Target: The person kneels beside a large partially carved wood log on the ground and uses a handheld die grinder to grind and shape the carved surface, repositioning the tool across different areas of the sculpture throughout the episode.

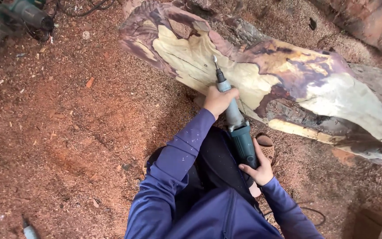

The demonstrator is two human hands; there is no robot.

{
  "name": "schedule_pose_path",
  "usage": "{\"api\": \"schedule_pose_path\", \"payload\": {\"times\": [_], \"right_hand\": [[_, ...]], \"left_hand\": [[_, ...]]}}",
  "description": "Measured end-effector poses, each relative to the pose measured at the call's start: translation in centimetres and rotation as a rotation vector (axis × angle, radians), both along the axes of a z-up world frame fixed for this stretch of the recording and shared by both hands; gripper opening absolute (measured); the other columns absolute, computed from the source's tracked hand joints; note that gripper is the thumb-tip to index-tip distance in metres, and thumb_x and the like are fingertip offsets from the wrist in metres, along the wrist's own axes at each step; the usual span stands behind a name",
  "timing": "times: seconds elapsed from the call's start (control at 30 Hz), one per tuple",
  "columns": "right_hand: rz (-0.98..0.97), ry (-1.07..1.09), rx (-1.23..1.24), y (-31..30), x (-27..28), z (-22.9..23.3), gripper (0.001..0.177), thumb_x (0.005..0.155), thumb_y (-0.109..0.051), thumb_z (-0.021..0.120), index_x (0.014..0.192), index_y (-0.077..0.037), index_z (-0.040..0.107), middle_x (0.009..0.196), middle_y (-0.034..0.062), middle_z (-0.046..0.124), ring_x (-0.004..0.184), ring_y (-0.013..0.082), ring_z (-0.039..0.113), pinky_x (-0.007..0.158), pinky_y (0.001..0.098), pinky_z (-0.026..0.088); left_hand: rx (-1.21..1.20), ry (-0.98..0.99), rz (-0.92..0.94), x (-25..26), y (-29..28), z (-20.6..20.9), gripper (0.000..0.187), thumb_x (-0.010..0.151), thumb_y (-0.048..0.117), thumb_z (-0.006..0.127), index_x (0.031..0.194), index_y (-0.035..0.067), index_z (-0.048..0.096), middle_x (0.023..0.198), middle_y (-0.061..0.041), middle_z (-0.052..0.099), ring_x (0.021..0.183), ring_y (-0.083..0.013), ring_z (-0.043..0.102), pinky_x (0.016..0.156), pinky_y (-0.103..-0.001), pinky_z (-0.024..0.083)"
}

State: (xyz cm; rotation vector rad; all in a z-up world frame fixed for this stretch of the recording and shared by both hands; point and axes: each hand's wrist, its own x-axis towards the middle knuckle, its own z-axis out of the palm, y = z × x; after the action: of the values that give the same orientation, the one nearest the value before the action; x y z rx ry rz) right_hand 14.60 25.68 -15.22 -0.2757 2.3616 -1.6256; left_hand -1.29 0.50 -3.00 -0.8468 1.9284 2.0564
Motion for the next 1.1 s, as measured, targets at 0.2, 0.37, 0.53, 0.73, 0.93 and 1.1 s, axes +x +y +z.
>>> {"api": "schedule_pose_path", "payload": {"times": [0.2, 0.37, 0.53, 0.73, 0.93, 1.1], "right_hand": [[-0.001, -0.002, 0.016, -0.3, -0.3, 0.4, 0.114, 0.060, -0.019, 0.096, 0.160, -0.024, 0.042, 0.146, 0.0200, 0.058, 0.135, 0.0363, 0.052, 0.113, 0.0494, 0.040], [-0.006, -0.002, 0.015, -0.1, -0.4, 0.7, 0.113, 0.059, -0.019, 0.097, 0.159, -0.024, 0.045, 0.144, 0.0199, 0.060, 0.134, 0.0352, 0.053, 0.113, 0.0482, 0.041], [-0.012, -0.015, 0.011, 0.0, 0.5, 0.6, 0.114, 0.058, -0.018, 0.097, 0.159, -0.023, 0.043, 0.145, 0.0223, 0.059, 0.134, 0.0372, 0.052, 0.112, 0.0504, 0.040], [-0.016, 0.002, 0.026, 0.2, 0.5, 0.6, 0.113, 0.060, -0.019, 0.096, 0.160, -0.023, 0.043, 0.143, 0.0223, 0.060, 0.135, 0.0370, 0.052, 0.111, 0.0501, 0.041], [-0.047, 0.042, 0.069, 0.2, 1.7, 1.7, 0.114, 0.061, -0.020, 0.095, 0.161, -0.021, 0.041, 0.141, 0.0261, 0.060, 0.133, 0.0394, 0.053, 0.111, 0.0505, 0.042], [0.025, 0.079, 0.049, -0.3, 1.8, 6.9, 0.110, 0.065, 0.001, 0.080, 0.161, -0.003, 0.025, 0.158, 0.0203, 0.046, 0.132, 0.0307, 0.058, 0.104, 0.0348, 0.047]], "left_hand": [[0.078, 0.035, 0.012, 0.6, -0.8, 1.2, 0.041, 0.065, 0.023, 0.081, 0.092, -0.002, 0.064, 0.093, -0.014, 0.054, 0.094, -0.0281, 0.057, 0.076, -0.049, 0.044], [0.068, 0.015, 0.033, 0.9, -0.8, 1.7, 0.039, 0.066, 0.023, 0.081, 0.093, -0.003, 0.071, 0.099, -0.016, 0.058, 0.100, -0.0277, 0.058, 0.082, -0.048, 0.046], [0.021, -0.015, 0.002, 0.1, 0.2, -1.4, 0.056, 0.064, 0.028, 0.082, 0.107, -0.002, 0.062, 0.098, -0.012, 0.055, 0.099, -0.0272, 0.059, 0.079, -0.051, 0.045], [0.049, -0.018, 0.011, 0.1, 0.5, -1.3, 0.058, 0.064, 0.029, 0.081, 0.109, -0.002, 0.061, 0.096, -0.012, 0.056, 0.097, -0.0265, 0.060, 0.079, -0.050, 0.046], [0.025, 0.047, 0.064, 0.2, 0.8, -0.7, 0.041, 0.063, 0.024, 0.080, 0.094, -0.001, 0.069, 0.087, -0.013, 0.065, 0.091, -0.0280, 0.067, 0.079, -0.044, 0.051], [0.220, 0.272, 0.016, 0.2, 0.2, 0.5, 0.013, 0.072, 0.009, 0.072, 0.079, 0.000, 0.065, 0.072, -0.010, 0.067, 0.060, -0.0224, 0.063, 0.060, -0.037, 0.058]]}}
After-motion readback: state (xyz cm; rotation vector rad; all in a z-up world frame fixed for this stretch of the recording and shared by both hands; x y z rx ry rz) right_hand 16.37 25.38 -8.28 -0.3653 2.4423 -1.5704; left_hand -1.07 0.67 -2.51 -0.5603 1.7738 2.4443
